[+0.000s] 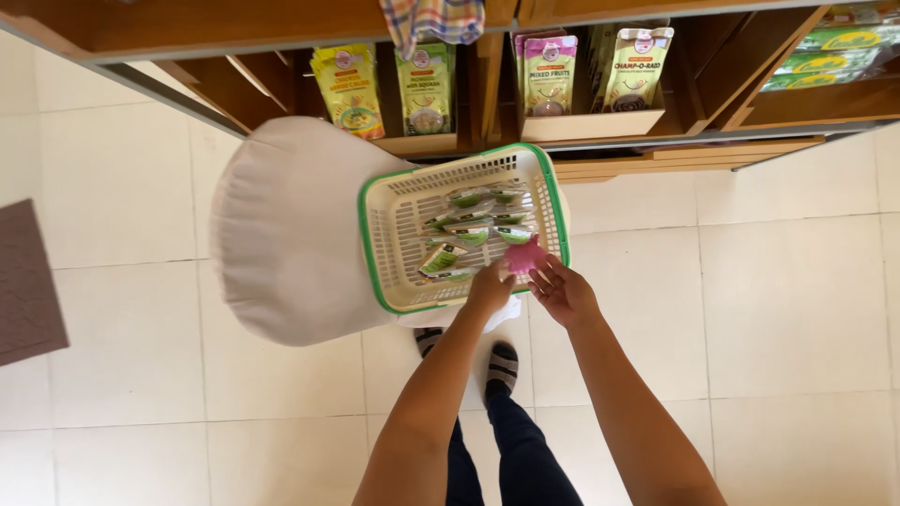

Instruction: Cleaning and organizing various packaged food products on wooden shelves using a cloth.

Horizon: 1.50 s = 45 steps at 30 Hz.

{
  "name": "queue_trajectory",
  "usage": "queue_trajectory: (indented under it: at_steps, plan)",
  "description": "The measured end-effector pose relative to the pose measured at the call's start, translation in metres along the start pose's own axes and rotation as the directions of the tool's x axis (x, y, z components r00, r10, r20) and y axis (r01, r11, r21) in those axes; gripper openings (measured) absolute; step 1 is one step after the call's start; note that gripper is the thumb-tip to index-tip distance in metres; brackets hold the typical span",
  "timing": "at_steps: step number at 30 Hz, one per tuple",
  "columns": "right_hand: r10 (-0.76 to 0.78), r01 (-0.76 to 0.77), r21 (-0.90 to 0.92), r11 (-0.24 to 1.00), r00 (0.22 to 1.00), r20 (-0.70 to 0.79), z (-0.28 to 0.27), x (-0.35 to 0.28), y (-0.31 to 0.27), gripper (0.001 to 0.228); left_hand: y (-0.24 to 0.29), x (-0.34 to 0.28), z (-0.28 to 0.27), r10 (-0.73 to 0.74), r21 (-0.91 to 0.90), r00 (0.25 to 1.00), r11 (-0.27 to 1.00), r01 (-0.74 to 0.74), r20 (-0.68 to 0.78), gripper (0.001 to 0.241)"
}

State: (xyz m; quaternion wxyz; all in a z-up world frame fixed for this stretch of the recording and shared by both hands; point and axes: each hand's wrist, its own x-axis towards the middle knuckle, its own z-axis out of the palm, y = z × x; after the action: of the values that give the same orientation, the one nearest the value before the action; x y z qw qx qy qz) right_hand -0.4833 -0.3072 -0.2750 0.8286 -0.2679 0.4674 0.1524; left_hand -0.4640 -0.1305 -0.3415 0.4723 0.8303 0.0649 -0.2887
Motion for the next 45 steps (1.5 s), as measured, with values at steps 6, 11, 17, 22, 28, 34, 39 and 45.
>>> queue_trajectory:
  at_steps: [6,11,17,22,28,34,39,45]
  plan:
    - [-0.008,0.009,-0.030,1.000,1.000,0.028,-0.018,0.010,-0.011,0.031,-0.024,0.078,0.050,-0.085,0.343,0.994,0.938,0.059,0.062,0.047]
    - [-0.355,0.379,-0.456,0.806,0.924,0.141,-0.035,0.064,-0.008,0.039,-0.011,0.108,0.064,-0.337,0.405,0.941,0.862,0.305,0.009,0.051]
    - [-0.531,0.499,-0.851,0.165,0.772,0.350,0.008,0.111,-0.014,0.053,-0.019,0.111,0.074,-0.352,0.248,0.936,0.906,0.342,-0.005,0.036]
    - [-0.486,0.373,-0.928,0.003,0.811,0.324,0.002,0.136,-0.008,0.028,-0.026,0.090,0.064,-0.243,0.175,0.968,0.957,0.229,0.062,0.039]
    - [-0.665,0.678,-0.722,0.138,0.604,0.440,-0.041,0.132,-0.009,0.014,0.025,-0.037,-0.017,0.036,0.021,0.995,0.999,-0.034,-0.094,0.036]
    - [-0.522,0.566,-0.154,0.810,0.815,0.253,-0.027,0.006,-0.029,0.011,0.060,-0.119,-0.066,0.340,0.022,0.820,0.928,-0.373,-0.461,0.033]
    - [-0.361,0.395,-0.078,0.916,0.892,0.272,0.022,-0.145,-0.020,0.008,0.162,-0.211,-0.101,0.634,0.264,0.645,0.769,-0.582,-0.427,0.028]
    - [-0.339,0.375,-0.013,0.927,0.851,0.401,0.045,-0.239,-0.016,0.013,0.237,-0.304,-0.131,0.849,0.295,0.457,0.523,-0.800,-0.265,0.052]
